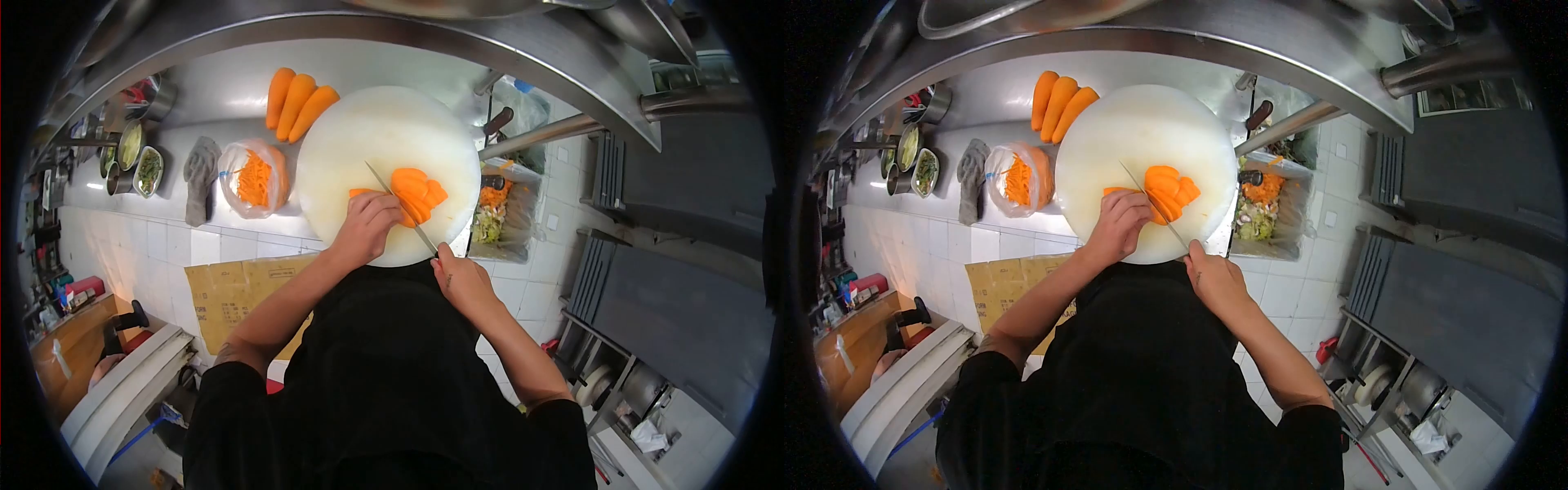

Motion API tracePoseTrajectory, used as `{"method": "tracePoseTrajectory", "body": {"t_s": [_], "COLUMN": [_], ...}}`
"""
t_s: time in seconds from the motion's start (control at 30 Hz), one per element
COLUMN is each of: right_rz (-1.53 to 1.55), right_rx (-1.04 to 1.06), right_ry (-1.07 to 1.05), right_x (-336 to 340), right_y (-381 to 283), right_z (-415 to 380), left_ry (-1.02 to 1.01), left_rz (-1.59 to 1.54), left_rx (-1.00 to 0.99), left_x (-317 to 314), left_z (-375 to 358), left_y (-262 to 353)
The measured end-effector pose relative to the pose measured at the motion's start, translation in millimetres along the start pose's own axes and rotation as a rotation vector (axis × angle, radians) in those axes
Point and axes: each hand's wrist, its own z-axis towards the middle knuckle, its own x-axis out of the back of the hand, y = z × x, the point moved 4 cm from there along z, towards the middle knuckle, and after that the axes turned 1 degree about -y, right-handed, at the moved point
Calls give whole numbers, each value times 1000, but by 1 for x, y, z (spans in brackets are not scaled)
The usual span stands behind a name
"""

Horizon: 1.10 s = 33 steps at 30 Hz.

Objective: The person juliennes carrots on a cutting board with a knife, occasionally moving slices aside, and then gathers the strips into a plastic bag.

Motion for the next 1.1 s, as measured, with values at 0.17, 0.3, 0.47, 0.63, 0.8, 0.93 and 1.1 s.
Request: {"method": "tracePoseTrajectory", "body": {"t_s": [0.17, 0.3, 0.47, 0.63, 0.8, 0.93, 1.1], "right_rz": [91, -27, -34, -85, -92, -41, 34], "right_rx": [37, 31, 18, -1, -41, -47, -8], "right_ry": [-38, -21, 20, -5, -49, -49, -27], "right_x": [-2, 19, 44, 56, 58, 38, -3], "right_y": [15, -4, -24, -24, -22, -17, -4], "right_z": [11, 2, -29, -57, -68, -43, 7], "left_ry": [-40, -64, -47, -52, -26, -33, -54], "left_rz": [-25, -8, 18, 31, 34, 29, 5], "left_rx": [-5, -1, -21, -20, -22, -19, -2], "left_x": [3, 6, 3, 2, 2, 3, 4], "left_z": [0, -1, -3, -5, -2, -3, -6], "left_y": [-5, -6, -7, -9, -6, -8, -10]}}
